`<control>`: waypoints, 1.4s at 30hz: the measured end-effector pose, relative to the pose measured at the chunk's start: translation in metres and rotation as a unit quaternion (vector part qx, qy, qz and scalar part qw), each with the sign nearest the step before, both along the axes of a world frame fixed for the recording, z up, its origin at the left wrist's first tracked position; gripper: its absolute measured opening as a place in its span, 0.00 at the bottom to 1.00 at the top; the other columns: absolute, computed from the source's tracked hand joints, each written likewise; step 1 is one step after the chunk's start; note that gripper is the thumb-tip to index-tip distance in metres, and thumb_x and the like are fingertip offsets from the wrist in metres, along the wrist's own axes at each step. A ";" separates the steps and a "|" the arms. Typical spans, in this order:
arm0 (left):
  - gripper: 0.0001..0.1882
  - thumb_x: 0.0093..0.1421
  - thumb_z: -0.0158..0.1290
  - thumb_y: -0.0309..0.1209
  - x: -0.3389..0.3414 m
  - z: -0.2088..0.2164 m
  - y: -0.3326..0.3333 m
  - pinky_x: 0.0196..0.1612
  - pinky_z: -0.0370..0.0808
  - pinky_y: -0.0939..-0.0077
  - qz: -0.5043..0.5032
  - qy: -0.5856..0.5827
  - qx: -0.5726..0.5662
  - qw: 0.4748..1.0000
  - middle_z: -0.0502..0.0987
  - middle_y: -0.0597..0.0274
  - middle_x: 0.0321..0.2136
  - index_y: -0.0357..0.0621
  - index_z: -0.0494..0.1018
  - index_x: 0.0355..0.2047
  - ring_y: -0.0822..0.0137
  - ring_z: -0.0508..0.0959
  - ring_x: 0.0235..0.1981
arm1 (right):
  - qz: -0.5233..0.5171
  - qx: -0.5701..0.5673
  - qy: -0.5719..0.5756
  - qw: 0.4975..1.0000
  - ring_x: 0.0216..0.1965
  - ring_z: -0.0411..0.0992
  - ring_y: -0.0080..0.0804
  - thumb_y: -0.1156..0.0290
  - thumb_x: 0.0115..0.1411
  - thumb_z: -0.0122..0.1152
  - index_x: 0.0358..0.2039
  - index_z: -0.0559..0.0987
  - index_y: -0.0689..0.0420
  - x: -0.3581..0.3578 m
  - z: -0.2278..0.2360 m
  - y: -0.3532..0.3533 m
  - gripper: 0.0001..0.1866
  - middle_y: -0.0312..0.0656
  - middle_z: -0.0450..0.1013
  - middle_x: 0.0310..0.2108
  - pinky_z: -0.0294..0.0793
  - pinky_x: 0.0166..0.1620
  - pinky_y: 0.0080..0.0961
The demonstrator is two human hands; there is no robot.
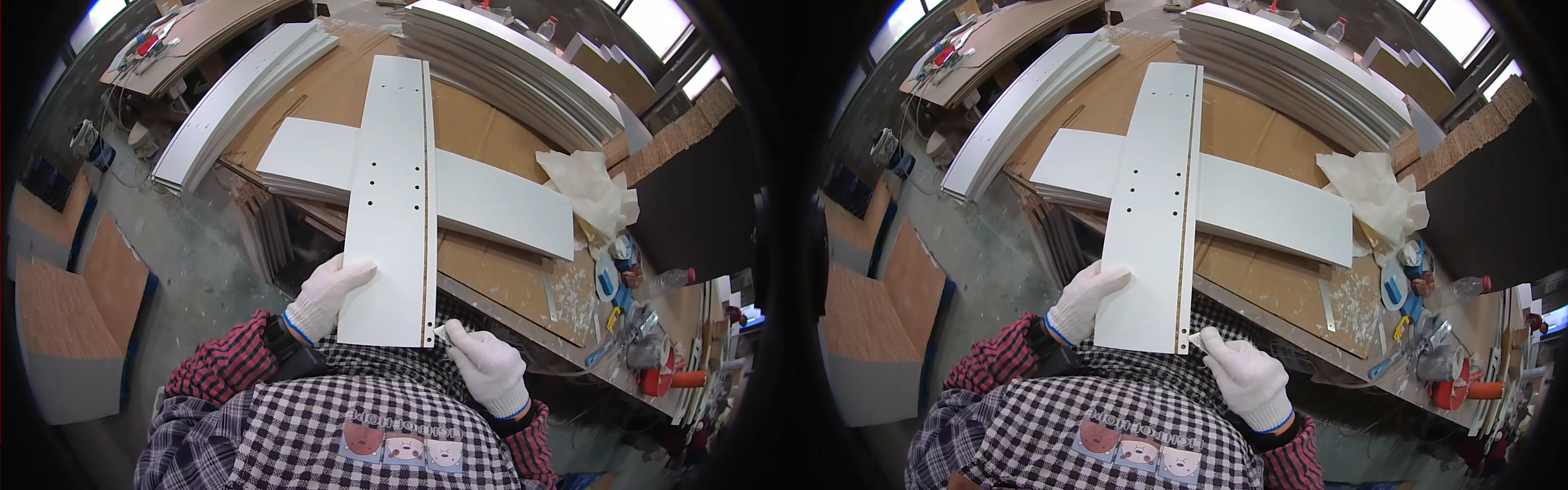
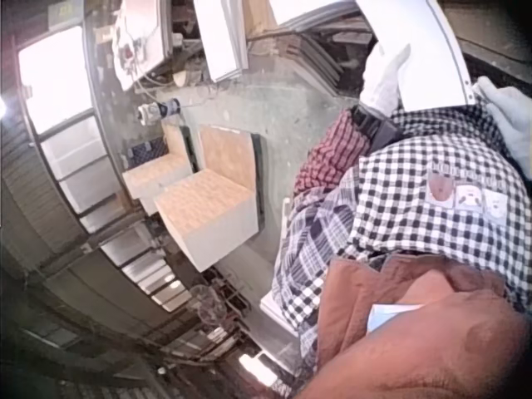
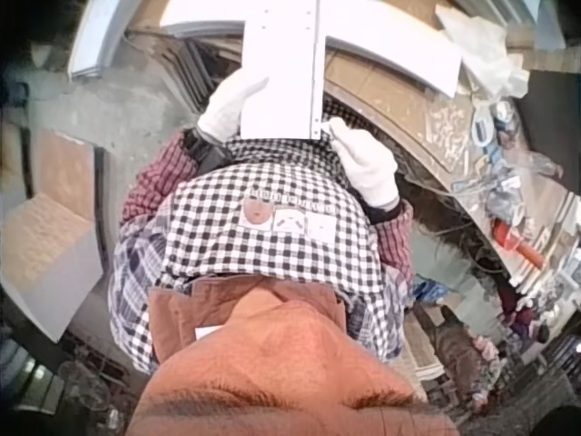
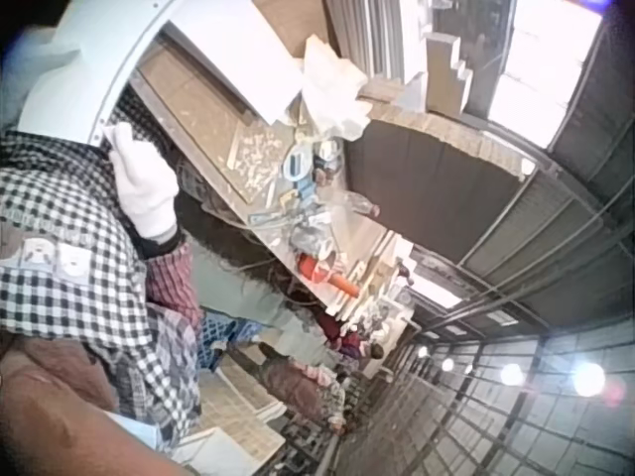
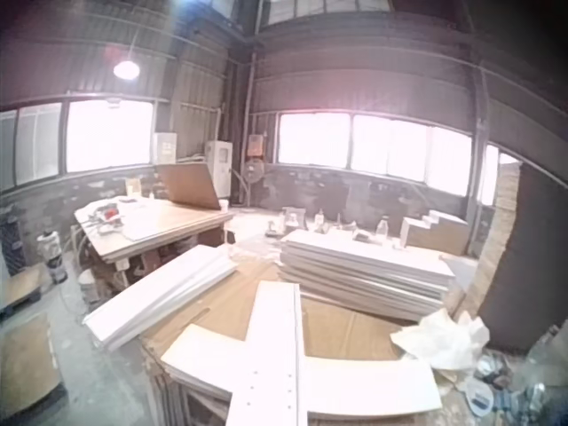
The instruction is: The person scrapes the edges of white rectangular boards using a metal scraper. They handle the boards one by one, flipping them over to scrape different sides and edges. The person stacks the processed boards on the table.
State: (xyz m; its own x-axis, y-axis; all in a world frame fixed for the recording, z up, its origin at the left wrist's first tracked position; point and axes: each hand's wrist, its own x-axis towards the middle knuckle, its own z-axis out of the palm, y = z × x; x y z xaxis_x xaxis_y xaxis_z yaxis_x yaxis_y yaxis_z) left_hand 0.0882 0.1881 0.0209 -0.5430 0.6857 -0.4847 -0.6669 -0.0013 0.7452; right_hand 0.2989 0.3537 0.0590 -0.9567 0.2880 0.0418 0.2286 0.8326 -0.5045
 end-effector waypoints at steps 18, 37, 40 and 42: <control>0.21 0.63 0.51 0.34 0.003 -0.001 -0.001 0.47 0.77 0.72 0.004 0.011 0.001 1.000 0.75 0.57 0.44 0.35 0.66 0.53 0.68 0.77 0.44 | 0.033 0.097 0.024 0.994 0.20 0.72 0.38 0.69 0.54 0.64 0.50 0.76 0.50 0.001 0.008 -0.001 0.21 0.39 0.72 0.23 0.72 0.24 0.28; 0.23 0.63 0.52 0.34 0.003 0.001 -0.001 0.47 0.76 0.73 0.000 0.016 0.003 1.000 0.75 0.56 0.45 0.33 0.65 0.54 0.68 0.77 0.44 | 0.020 0.066 0.173 0.982 0.15 0.63 0.34 0.81 0.50 0.61 0.41 0.81 0.56 -0.006 -0.007 0.001 0.16 0.38 0.60 0.14 0.61 0.17 0.28; 0.22 0.63 0.52 0.34 0.003 0.001 0.000 0.47 0.76 0.73 0.003 0.011 -0.003 1.000 0.75 0.56 0.45 0.33 0.65 0.54 0.68 0.77 0.44 | 0.048 0.083 0.145 0.985 0.13 0.60 0.34 0.79 0.50 0.61 0.39 0.82 0.56 -0.011 -0.002 0.001 0.14 0.38 0.57 0.12 0.57 0.16 0.29; 0.22 0.63 0.52 0.34 0.003 0.001 0.000 0.47 0.76 0.73 0.003 0.013 -0.002 1.000 0.75 0.56 0.45 0.33 0.65 0.54 0.68 0.77 0.44 | 0.074 0.080 0.167 0.980 0.12 0.58 0.33 0.79 0.50 0.62 0.38 0.82 0.57 -0.015 -0.008 0.004 0.13 0.38 0.57 0.12 0.55 0.15 0.29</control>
State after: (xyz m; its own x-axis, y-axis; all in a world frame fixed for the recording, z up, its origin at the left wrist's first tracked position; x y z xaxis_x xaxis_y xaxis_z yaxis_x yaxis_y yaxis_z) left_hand 0.0907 0.1879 0.0217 -0.5597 0.6807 -0.4727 -0.6475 -0.0032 0.7621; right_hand 0.2841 0.3577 0.0515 -0.9127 0.1114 0.3930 -0.0561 0.9188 -0.3907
